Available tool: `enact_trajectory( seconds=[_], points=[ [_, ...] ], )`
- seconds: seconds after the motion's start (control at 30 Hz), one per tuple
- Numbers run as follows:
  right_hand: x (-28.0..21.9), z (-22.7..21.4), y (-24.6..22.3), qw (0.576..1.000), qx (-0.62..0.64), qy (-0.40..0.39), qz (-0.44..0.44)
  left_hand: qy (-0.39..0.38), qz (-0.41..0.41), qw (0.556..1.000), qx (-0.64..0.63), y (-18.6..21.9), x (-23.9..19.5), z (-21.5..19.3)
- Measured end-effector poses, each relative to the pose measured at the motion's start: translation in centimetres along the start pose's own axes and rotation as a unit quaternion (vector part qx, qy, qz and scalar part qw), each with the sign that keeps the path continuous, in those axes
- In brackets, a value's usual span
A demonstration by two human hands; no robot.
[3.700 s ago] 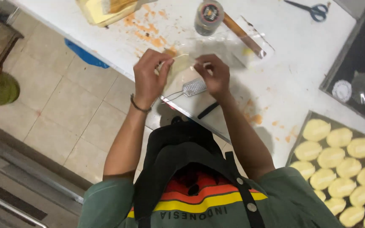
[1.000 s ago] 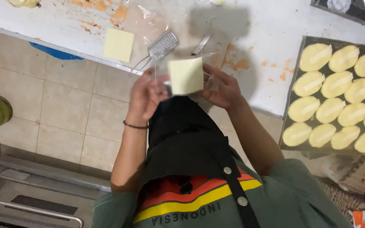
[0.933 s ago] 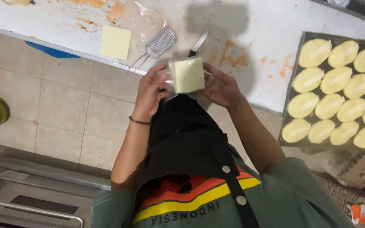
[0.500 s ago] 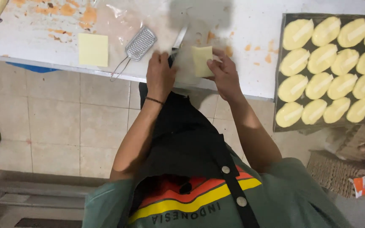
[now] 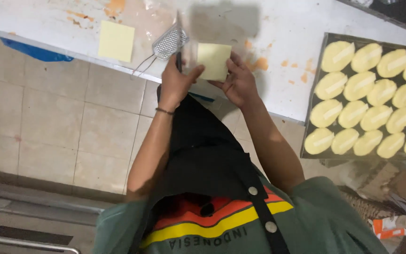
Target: The person cuts rectangular cheese slices into strips and places one strip into each pre-slit oval dough piece arranged on a baking tray. The person repeats this process across multiple dough pieces, handling the cheese and dough by hand.
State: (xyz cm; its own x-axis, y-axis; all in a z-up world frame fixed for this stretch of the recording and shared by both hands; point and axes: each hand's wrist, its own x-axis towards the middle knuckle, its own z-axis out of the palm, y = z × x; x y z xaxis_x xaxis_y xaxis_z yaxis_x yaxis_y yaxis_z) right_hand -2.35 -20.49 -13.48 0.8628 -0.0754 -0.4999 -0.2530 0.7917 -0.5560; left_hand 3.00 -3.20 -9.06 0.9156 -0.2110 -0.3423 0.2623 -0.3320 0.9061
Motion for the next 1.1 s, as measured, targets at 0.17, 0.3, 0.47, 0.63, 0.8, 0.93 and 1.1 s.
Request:
enact_trajectory(
  seconds=[0.17, 0.3, 0.47, 0.63, 0.8, 0.93, 1.1],
  points=[
    [-0.6, 0.6, -1.1, 1.000, 0.017, -0.008, -0.002, 0.038, 0.008, 0.984, -0.175, 2.4, 0.1, 0.2],
    [-0.2, 0.5, -0.9, 1.000, 0.017, -0.019, 0.003, 0.066, 0.014, 0.988, -0.141, -1.8, 2.1, -0.4],
    [-2.5, 2.4, -1.4, 0.776, -0.581, 0.170, -0.180, 0.180, 0.156, 0.946, 0.222, -3.8, 3.4, -0.5],
    [-2.2, 2.0, -1.8, 0.546, -0.741, 0.062, -0.386, 0.125, 0.171, 0.957, 0.198, -1.1, -1.8, -2.1],
    [1.9, -0.5, -0.6, 0.411, -0.835, -0.099, -0.351, 0.006, 0.177, 0.965, 0.195, -2.3, -4.2, -0.4],
    [1.4, -0.3, 1.2, 0.362, -0.850, -0.018, -0.382, 0.027, 0.134, 0.967, 0.216, -4.1, -4.0, 0.7],
    [0.0, 1.7, 1.6, 0.327, -0.893, 0.043, -0.305, 0.024, 0.092, 0.950, 0.298, -4.4, -3.9, 1.3]
  ],
)
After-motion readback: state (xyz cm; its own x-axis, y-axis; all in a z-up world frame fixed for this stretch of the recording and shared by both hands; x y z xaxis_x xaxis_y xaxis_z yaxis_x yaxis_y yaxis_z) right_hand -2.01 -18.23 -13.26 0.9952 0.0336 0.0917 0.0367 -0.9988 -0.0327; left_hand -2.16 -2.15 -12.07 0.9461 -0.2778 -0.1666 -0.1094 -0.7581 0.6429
